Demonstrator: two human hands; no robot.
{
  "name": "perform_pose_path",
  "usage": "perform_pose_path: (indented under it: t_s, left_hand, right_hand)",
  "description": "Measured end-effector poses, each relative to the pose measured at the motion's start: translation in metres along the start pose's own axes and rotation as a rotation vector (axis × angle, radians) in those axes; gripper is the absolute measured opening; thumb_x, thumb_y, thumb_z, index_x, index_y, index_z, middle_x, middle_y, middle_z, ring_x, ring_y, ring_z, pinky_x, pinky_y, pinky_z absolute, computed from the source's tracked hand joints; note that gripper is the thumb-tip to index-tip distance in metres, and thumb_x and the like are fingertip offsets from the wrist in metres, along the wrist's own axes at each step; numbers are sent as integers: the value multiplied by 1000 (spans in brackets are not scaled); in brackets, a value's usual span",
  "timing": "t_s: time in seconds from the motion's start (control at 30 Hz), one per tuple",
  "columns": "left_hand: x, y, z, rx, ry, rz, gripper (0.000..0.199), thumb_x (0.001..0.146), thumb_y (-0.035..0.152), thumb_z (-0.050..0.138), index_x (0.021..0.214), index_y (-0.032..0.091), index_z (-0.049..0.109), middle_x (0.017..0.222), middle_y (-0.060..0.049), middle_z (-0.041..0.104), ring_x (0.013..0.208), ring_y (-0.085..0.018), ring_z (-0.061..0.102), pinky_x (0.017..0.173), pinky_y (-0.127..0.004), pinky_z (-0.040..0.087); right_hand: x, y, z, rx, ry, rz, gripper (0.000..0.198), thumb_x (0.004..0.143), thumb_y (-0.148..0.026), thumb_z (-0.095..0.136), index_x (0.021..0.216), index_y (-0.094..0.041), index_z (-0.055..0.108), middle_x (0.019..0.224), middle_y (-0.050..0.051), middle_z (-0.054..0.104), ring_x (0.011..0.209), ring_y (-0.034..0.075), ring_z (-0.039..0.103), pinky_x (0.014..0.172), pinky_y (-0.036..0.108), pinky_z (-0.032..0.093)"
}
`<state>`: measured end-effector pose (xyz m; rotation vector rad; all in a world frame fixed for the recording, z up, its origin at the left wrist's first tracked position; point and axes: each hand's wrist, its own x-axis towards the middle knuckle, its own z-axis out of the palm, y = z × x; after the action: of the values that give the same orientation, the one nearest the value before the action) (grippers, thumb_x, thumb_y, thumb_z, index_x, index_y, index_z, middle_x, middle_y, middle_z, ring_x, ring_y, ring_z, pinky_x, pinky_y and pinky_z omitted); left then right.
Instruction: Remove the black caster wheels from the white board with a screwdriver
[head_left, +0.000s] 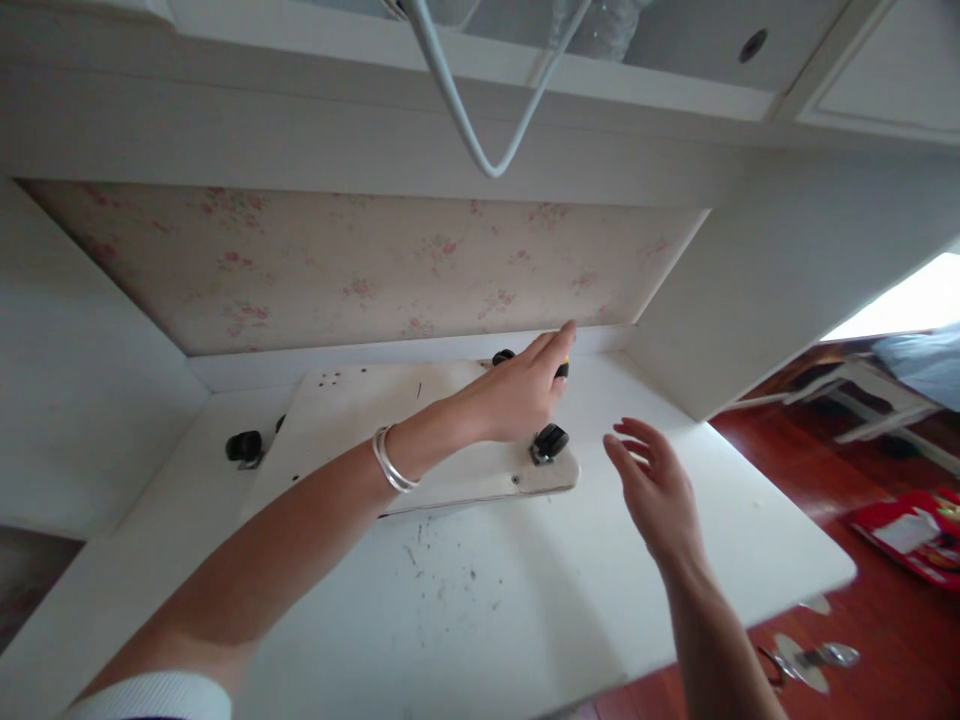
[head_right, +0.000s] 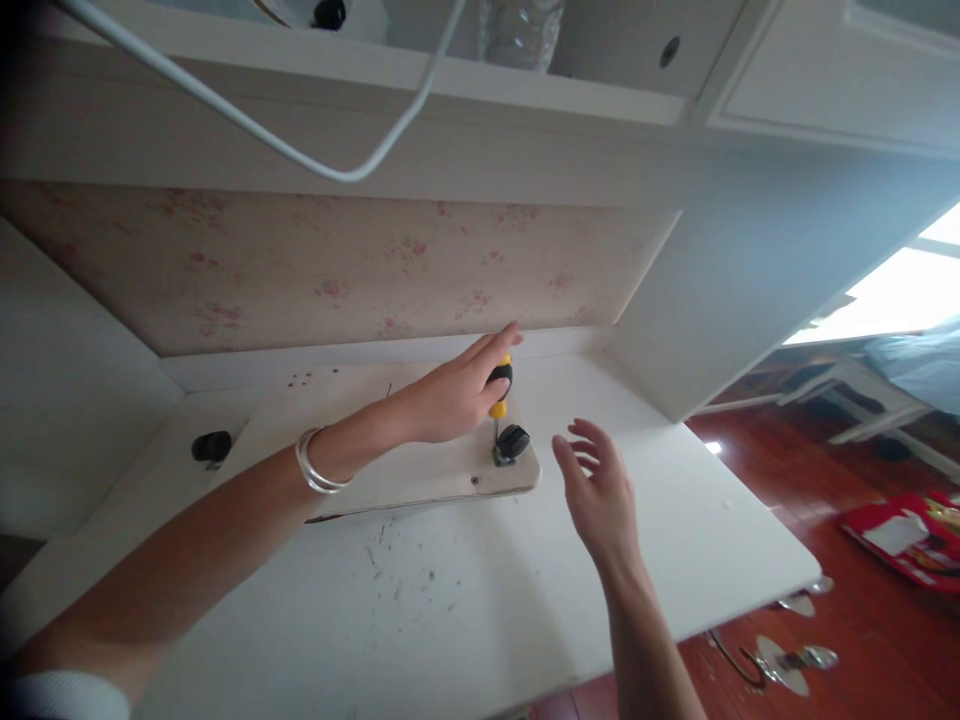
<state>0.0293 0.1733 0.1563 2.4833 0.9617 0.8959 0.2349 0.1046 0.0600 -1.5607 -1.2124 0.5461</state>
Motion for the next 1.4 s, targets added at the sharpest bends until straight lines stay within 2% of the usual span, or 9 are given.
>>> perform_pose_path:
  t_s: [0.13,0.23,0.37,0.5,0.7,0.9,1.07,1.23,1.4]
  left_hand:
    - [-2,12,-7,228,30,-50,32,89,45,54,115,26,61,107,-4,63,93,-21,64,81,-33,49]
    - [-3,17,-6,389,102,-127,42,89,58,47,101,22,64,99,-6,63,83,-22,65,70,-33,49]
    - [-5,14,-5,306,88,-120,45,96,49,35,122,18,53,119,-12,59,100,-26,63,80,-38,51]
    - [-7,3,-10,89,23,38,44,94,18,40,137,20,41,144,-9,45,129,-21,47,104,-34,40]
    - [-8,5,-9,284,100,-107,30,90,38,53,116,24,59,108,-6,61,91,-23,65,79,-36,51]
    - [-6,5,-10,107,46,31,36,95,24,41,130,18,48,130,-9,56,115,-19,56,96,-31,44]
    - [-4,6,-12,295,125,-84,26,91,42,51,101,21,63,97,-5,67,87,-21,64,76,-34,48]
    - [-9,10,-12,224,120,-66,28,97,31,37,114,21,57,112,-7,66,96,-21,64,78,-34,48]
    - [-9,10,-11,210,195,-76,19,86,29,60,104,23,59,103,-2,68,91,-20,63,74,-32,47]
  right_hand:
    - [14,-51,16,-87,-188,-275,59,73,-48,71,124,-26,52,124,9,60,96,24,63,78,40,54]
    - [22,-71,34,-174,-245,-389,73,70,-40,73,135,-25,42,119,9,63,92,23,66,78,40,54]
    - [30,-79,44,-216,-275,-406,69,76,-23,61,140,-24,36,100,6,72,85,23,70,74,39,54]
    - [32,-79,40,-142,-424,-480,73,83,-24,52,149,-21,20,115,13,68,97,24,68,81,41,54]
    - [33,-84,45,-262,-261,-515,83,71,-21,61,146,-19,27,121,15,64,99,28,66,82,43,52]
    - [33,-87,43,-113,-420,-561,89,78,-21,53,153,-20,4,124,14,62,105,25,64,85,43,52]
    - [34,-89,44,-292,-220,-525,88,71,-21,61,149,-24,22,121,12,64,95,29,67,80,48,53]
    - [33,-94,41,-265,-355,-563,84,80,-18,47,153,-22,5,123,13,63,103,27,65,84,46,53]
    - [31,-98,43,-463,-184,-585,82,73,-16,51,150,-16,22,133,20,54,111,36,59,83,51,51]
